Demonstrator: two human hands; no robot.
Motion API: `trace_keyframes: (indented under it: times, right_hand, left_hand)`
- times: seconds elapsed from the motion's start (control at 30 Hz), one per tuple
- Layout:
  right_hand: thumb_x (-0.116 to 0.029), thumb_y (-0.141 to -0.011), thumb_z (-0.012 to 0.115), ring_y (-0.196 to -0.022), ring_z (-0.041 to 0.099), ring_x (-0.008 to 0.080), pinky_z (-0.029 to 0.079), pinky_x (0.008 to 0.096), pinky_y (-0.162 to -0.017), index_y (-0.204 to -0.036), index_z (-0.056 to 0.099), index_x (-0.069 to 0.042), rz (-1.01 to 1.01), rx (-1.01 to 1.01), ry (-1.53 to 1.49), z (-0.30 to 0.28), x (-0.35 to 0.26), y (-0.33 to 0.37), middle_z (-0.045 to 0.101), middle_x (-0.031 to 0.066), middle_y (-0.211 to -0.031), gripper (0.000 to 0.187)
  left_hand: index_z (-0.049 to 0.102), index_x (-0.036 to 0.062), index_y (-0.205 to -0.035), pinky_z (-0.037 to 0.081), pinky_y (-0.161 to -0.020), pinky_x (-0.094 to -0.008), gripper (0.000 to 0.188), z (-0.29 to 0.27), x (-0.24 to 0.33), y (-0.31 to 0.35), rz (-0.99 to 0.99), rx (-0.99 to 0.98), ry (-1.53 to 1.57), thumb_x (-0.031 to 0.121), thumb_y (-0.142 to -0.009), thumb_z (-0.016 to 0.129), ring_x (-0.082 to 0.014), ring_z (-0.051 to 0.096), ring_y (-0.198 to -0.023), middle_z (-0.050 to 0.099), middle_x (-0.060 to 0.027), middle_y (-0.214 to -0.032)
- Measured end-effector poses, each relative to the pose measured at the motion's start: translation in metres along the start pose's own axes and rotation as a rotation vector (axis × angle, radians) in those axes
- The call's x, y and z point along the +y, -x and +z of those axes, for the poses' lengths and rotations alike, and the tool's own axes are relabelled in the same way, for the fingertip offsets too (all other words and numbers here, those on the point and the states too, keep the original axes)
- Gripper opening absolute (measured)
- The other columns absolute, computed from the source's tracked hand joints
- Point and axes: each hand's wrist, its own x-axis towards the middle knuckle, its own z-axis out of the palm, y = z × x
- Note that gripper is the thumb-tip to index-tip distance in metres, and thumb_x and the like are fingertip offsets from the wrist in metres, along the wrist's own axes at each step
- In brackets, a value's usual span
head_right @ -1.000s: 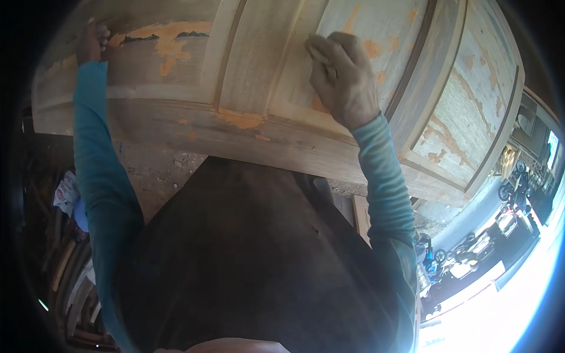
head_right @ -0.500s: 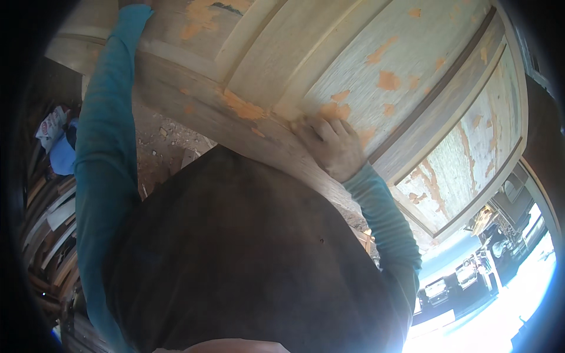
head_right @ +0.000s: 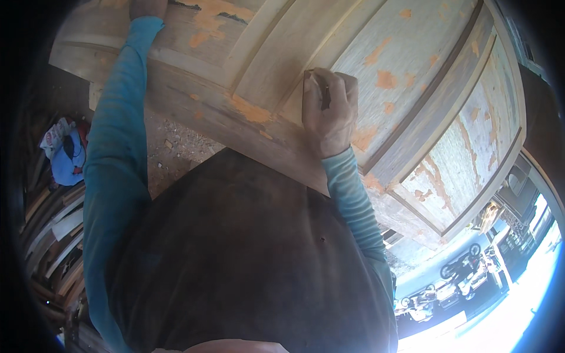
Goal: The person scrapes old paint or finish from a wooden door and then sands the surface by hand and with a sanding block.
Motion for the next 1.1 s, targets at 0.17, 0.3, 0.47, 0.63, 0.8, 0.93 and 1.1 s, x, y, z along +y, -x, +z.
trace_keyframes:
  times: [0.17,0.3,0.47,0.63,0.8,0.93,1.1]
  right_hand:
    - [-0.025,-0.100,0.067,-0.085,0.065,0.0157,0.053,0.0313,-0.069,-0.117,0.068,0.003,0.480,-0.017,-0.474,0.001,-0.004,-0.030,0.066,0.0107,-0.102,0.033]
    - [-0.006,-0.096,0.068,-0.094,0.067,0.0160,0.056,0.0295,-0.075,-0.129,0.063,0.003,0.516,-0.092,-0.803,-0.002,0.025,-0.021,0.068,0.0113,-0.113,0.035]
    - [-0.004,-0.096,0.063,-0.092,0.067,0.0169,0.056,0.0309,-0.075,-0.129,0.062,0.002,0.423,-0.015,-0.936,-0.005,0.005,-0.008,0.067,0.0102,-0.113,0.034]
    - [-0.026,-0.106,0.056,-0.079,0.062,0.0140,0.051,0.0292,-0.067,-0.125,0.063,0.004,0.635,0.197,-1.118,-0.002,-0.041,0.012,0.066,0.0073,-0.099,0.036]
    - [-0.025,-0.106,0.057,-0.084,0.064,0.0127,0.051,0.0275,-0.070,-0.126,0.065,0.002,0.603,0.191,-1.174,0.020,-0.062,0.027,0.069,0.0062,-0.102,0.034]
    - [-0.023,-0.106,0.059,-0.088,0.065,0.0112,0.052,0.0258,-0.073,-0.124,0.066,0.000,0.692,0.204,-1.047,0.030,-0.109,0.035,0.070,0.0059,-0.104,0.030]
    - [-0.031,-0.109,0.051,-0.077,0.062,0.0125,0.050,0.0271,-0.065,-0.131,0.063,0.001,0.582,0.107,-0.934,0.037,-0.088,0.042,0.068,0.0064,-0.094,0.040]
  left_hand:
    - [0.060,0.0031,-0.128,0.053,-0.087,-0.0490,0.068,-0.029,0.031,0.004,-0.090,-0.233,0.137,0.064,-0.101,0.046,-0.0407,0.066,-0.103,0.071,-0.0206,-0.115]
    - [0.061,0.0024,-0.124,0.054,-0.084,-0.0443,0.062,0.005,-0.003,-0.006,0.047,-0.140,0.013,0.059,-0.098,0.055,-0.0334,0.067,-0.099,0.071,-0.0191,-0.112]
    - [0.061,0.0015,-0.120,0.056,-0.081,-0.0385,0.057,0.026,-0.029,-0.013,0.228,-0.050,-0.109,0.052,-0.095,0.066,-0.0243,0.068,-0.094,0.072,-0.0171,-0.109]
    - [0.064,0.0025,-0.123,0.054,-0.083,-0.0403,0.055,0.005,-0.007,-0.003,0.136,-0.010,0.506,0.053,-0.101,0.057,-0.0280,0.066,-0.093,0.072,-0.0144,-0.106]
    - [0.051,-0.0013,-0.142,0.049,-0.103,-0.0446,0.082,-0.100,0.069,0.120,0.720,-0.460,0.891,0.048,-0.084,0.082,-0.0350,0.058,-0.124,0.059,-0.0215,-0.136]
    - [0.034,-0.0012,-0.156,0.041,-0.116,-0.0494,0.115,-0.137,0.102,0.198,0.856,-0.658,0.974,0.051,-0.071,0.091,-0.0433,0.044,-0.141,0.046,-0.0271,-0.150]
    - [0.028,-0.0022,-0.158,0.034,-0.122,-0.0500,0.122,-0.132,0.118,0.238,0.784,-0.724,1.133,0.044,-0.067,0.095,-0.0438,0.039,-0.146,0.038,-0.0271,-0.156]
